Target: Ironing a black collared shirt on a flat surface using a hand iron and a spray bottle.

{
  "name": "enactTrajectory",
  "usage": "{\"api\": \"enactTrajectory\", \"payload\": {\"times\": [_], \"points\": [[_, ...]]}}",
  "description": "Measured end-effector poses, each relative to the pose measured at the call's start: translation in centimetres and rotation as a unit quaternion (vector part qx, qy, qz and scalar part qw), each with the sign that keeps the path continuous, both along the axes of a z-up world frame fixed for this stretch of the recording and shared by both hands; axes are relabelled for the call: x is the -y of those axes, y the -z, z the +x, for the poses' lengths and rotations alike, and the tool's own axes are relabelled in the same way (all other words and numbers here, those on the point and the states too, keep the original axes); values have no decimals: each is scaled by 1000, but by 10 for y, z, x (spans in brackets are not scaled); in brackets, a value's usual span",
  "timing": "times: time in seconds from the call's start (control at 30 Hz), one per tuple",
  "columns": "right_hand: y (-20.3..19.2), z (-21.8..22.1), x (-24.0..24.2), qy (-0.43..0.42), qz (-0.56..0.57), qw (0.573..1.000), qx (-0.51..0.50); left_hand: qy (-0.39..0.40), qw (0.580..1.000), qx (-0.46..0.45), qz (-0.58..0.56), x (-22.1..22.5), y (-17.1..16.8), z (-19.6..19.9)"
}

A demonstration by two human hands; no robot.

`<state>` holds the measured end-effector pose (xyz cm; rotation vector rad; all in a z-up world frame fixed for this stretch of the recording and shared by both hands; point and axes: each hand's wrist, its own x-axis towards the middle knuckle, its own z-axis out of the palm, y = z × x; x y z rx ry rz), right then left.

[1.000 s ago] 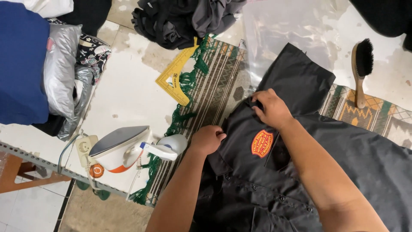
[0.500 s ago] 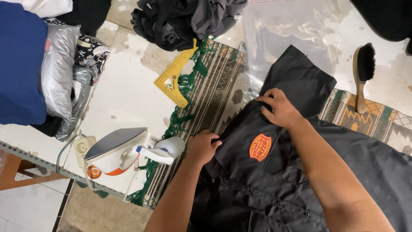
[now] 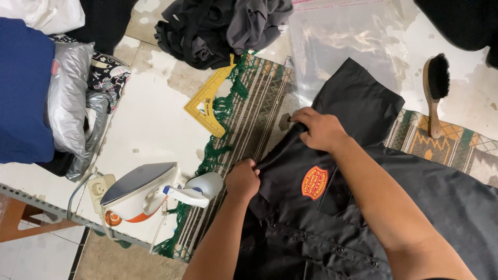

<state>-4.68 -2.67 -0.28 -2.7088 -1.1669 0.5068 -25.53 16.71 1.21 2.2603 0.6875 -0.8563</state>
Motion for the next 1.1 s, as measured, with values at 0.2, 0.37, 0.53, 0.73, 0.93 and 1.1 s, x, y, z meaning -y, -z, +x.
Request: {"api": "enactTrajectory", "payload": {"times": [0.2,0.37,0.53,0.73,0.93,1.1], "points": [[4,-1,-18,-103,-108,989,-22,-12,1000,-22,-15,-2,11,9],[19,-4,-24,-44,-53,990,123,-56,998,9,-7,-2,9,5],[84,-12,-13,6,-23,982,185,-68,997,42,21,0,14,2],[65,-25,-19,37,25,968,248,-10,993,117,28,4,34,25],[62,-69,-2,-60,143,961,230,3,981,194,25,3,70,41],[33,-70,-5,-31,-55,998,-19,37,962,270,33,-2,83,41]]}}
